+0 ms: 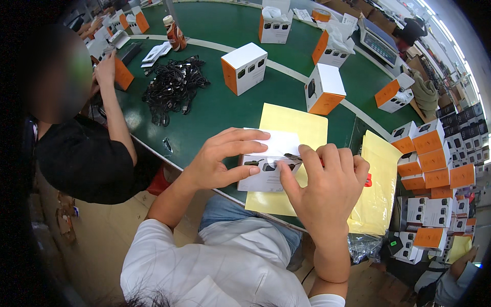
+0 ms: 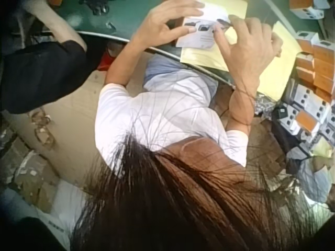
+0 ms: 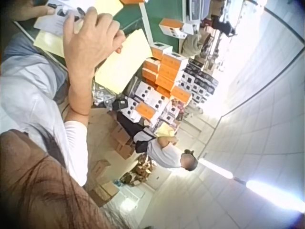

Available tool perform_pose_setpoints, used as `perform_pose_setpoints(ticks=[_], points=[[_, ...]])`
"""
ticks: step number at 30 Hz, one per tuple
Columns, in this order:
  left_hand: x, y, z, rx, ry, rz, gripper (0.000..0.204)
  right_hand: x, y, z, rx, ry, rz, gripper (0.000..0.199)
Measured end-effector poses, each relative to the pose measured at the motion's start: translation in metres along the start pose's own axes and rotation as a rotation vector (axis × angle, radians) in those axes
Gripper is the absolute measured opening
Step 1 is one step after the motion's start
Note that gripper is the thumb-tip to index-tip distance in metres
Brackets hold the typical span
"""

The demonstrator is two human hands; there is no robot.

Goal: The recorder is taking labels from a yellow sheet and applying them to small white and orange product boxes at a warehouse assembly table.

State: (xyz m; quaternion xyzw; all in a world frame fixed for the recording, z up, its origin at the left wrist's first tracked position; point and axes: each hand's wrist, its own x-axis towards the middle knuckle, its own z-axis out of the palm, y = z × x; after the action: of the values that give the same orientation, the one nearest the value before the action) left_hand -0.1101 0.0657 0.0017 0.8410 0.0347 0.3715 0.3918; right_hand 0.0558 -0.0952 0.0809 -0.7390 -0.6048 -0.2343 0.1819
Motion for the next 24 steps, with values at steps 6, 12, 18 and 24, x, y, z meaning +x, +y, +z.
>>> perform_pose_setpoints(ticks=[6,12,18,24], points=[[-0.004,0.003,0.000,-0.001,-0.007,-0.026,0.040,-0.002,-0.002,0.002,-0.050,-0.024,0.005,0.039],[-0.010,0.002,0.002,0.001,-0.025,-0.048,0.039,-0.001,0.002,0.003,-0.103,-0.051,0.023,0.046],[-0.015,0.000,0.003,-0.017,0.028,-0.037,0.037,-0.015,0.023,0.002,0.304,-0.112,0.254,0.031],[-0.011,0.001,0.007,-0.012,0.018,-0.016,0.037,-0.020,-0.005,0.025,0.619,0.033,0.060,0.021]])
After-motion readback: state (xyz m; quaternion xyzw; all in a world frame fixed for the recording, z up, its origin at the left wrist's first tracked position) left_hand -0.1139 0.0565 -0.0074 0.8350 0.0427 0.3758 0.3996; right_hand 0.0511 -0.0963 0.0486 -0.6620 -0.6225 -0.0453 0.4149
